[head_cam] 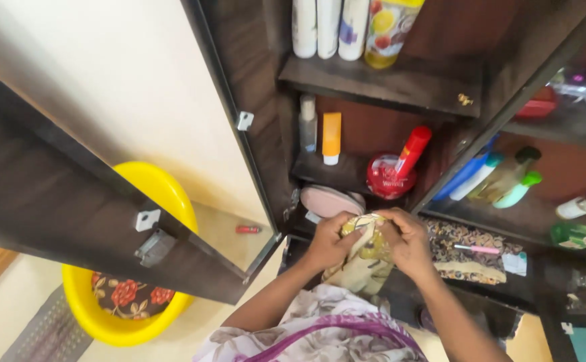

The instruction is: Clean and organize the cosmetic and toiletry shelf in a cupboard using a cloth and a spray cleaner.

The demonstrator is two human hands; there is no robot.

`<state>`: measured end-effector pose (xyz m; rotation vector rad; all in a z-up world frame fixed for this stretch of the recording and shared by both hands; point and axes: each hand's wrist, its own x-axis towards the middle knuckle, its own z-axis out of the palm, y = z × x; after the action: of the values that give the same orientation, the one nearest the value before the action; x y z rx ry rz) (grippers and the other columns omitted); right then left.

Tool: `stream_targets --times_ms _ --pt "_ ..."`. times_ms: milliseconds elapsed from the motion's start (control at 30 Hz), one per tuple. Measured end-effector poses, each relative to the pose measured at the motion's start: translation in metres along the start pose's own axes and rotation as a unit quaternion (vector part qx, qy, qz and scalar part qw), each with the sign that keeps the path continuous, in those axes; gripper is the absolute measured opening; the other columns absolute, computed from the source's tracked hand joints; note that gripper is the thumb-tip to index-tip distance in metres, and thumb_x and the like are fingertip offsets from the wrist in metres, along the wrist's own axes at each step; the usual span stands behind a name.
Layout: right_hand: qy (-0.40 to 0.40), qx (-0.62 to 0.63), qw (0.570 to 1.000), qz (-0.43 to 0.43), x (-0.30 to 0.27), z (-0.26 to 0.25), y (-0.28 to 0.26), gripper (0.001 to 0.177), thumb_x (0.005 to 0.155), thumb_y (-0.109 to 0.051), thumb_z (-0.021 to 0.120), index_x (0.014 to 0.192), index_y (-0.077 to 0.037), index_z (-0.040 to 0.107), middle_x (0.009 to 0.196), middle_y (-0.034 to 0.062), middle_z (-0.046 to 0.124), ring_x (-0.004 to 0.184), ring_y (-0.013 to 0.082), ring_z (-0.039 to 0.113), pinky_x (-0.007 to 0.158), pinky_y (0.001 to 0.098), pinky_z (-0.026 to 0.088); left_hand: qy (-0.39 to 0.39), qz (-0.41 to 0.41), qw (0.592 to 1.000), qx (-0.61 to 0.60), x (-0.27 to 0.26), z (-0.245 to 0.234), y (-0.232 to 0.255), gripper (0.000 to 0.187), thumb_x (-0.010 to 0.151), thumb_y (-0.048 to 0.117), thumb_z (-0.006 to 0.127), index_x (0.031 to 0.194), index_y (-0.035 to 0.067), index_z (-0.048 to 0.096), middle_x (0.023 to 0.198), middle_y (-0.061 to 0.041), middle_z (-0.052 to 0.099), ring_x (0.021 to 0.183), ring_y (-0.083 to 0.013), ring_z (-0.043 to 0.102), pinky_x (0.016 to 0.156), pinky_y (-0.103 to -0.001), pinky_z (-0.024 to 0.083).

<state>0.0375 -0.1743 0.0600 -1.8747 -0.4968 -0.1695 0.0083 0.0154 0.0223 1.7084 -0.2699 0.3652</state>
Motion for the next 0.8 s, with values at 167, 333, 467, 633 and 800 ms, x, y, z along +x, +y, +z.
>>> stream_targets --times_ms 167,333,467,633,800 --pt "-0.090 0.140 0.982 0.092 0.020 -0.033 -0.003 0.017 0.091 -0.001 0.072 0.108 0.004 0.073 0.089 0.0057 0.074 0.076 0.0116 0.064 0.068 0.0286 0.053 0.075 0.073 0.994 -0.025 0.050 -0.026 0.058 0.018 0.089 0.006 0.076 0.104 0.001 0.069 0.085 -0.006 0.074 0.075 -0.0093 0.067 0.070 -0.027 0.055" --pt "-0.092 0.429 0.894 0.086 0.032 -0.049 -0.059 0.026 0.087 -0.004 0.073 0.110 0.008 0.068 0.100 0.0144 0.075 0.086 0.0236 0.072 0.079 0.0404 0.060 0.047 0.127 0.990 -0.049 0.080 -0.018 0.096 0.025 0.086 0.004 0.076 0.109 -0.001 0.068 0.091 -0.008 0.074 0.080 -0.0085 0.065 0.073 -0.026 0.055" --pt "0.024 0.177 0.973 -0.149 0.059 -0.031 -0.118 0.047 0.090 -0.014 0.074 0.131 0.006 0.062 0.124 0.0174 0.064 0.110 0.0283 0.064 0.097 0.0446 0.052 0.021 0.130 0.984 -0.117 0.093 0.009 0.080 0.028 0.101 0.010 0.060 0.126 -0.001 0.063 0.106 -0.008 0.073 0.095 -0.0088 0.066 0.084 -0.024 0.054" --pt "0.152 -0.353 0.873 -0.300 0.107 -0.012 -0.157 0.056 0.090 -0.024 0.074 0.132 0.011 0.060 0.132 0.0258 0.060 0.126 0.0399 0.054 0.111 0.0586 0.035 0.035 0.143 0.967 -0.210 0.104 0.024 0.062 0.037 0.120 0.028 0.041 0.132 -0.002 0.058 0.117 -0.005 0.067 0.106 -0.0086 0.062 0.097 -0.022 0.051" --pt "0.198 -0.535 0.761 -0.308 0.148 0.003 -0.125 0.042 0.088 -0.023 0.074 0.119 0.005 0.069 0.124 0.0182 0.068 0.122 0.0327 0.062 0.119 0.0599 0.033 0.063 0.026 0.982 -0.176 0.104 0.014 0.082 0.048 0.107 0.028 0.056 0.144 -0.003 0.054 0.109 -0.006 0.069 0.090 -0.0087 0.060 0.081 -0.026 0.052"
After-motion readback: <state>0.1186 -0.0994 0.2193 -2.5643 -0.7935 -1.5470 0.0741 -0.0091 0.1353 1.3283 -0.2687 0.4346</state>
